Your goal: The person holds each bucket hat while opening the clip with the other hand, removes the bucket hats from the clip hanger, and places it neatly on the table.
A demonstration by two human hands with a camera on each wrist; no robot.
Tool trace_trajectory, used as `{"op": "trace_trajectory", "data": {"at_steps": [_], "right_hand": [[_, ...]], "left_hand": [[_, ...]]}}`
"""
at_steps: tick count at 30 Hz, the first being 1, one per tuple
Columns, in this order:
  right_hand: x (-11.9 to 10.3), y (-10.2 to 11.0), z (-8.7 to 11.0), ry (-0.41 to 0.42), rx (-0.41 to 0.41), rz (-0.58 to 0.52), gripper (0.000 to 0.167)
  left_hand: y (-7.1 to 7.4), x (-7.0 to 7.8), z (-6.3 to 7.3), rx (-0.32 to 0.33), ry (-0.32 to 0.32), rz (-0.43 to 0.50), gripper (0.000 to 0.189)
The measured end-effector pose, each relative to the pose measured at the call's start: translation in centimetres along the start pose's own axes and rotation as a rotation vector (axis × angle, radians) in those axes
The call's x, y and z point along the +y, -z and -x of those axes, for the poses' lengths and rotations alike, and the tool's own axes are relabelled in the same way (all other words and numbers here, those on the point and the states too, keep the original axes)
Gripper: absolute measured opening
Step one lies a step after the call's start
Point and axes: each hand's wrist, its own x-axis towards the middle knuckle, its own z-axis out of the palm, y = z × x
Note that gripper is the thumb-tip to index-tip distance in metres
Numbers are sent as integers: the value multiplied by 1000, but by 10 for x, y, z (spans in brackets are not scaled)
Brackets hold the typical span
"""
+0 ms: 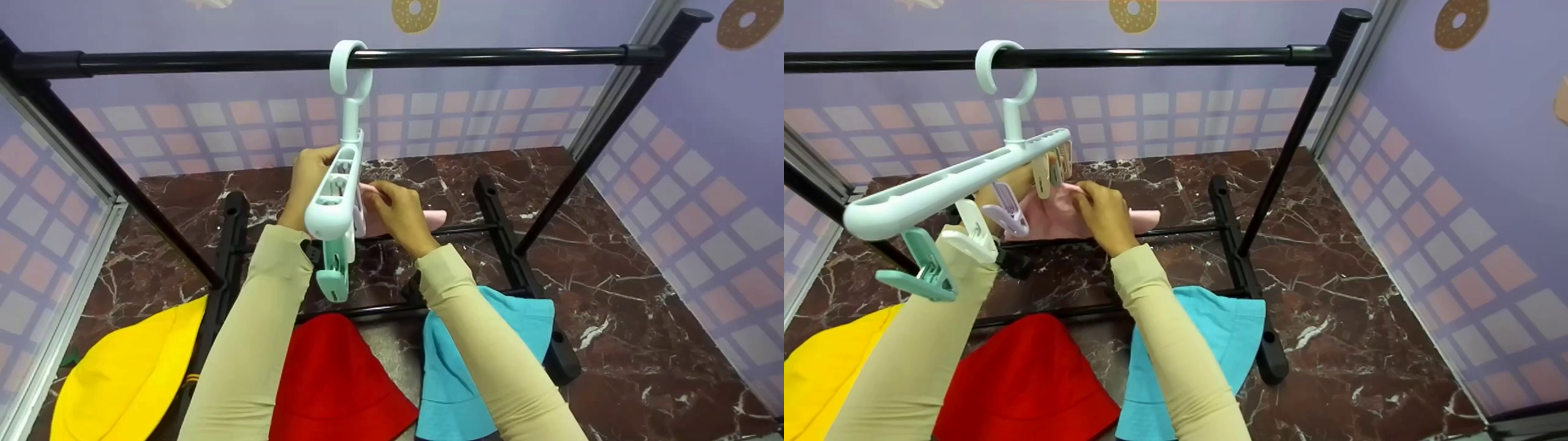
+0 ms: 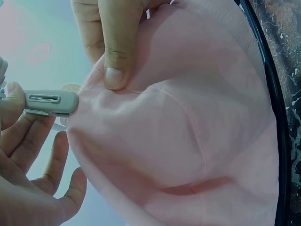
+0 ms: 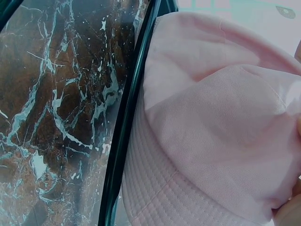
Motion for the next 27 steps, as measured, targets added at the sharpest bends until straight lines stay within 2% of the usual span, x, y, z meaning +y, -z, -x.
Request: {"op": "trace_trajectory", "data": {"at_steps": [3,8,15,22,27], "right_hand": [[0,0,0,-2,0,0,16],[0,0,1,-8,-4,5,15],[2,0,1,-16,-18,-10,16],[7,0,3,-21,1,-16,17],[8,1,4,-16,-4,-7,18]], "left_hand": [[1,2,2,-6,11,19,16],[2,5,5,-14,72,107,23],[-6,-16,-5,18,33,116,20],[-2,2,4,-12,138,221,27],[-8,-13,-4,-24,132,250,27]]}}
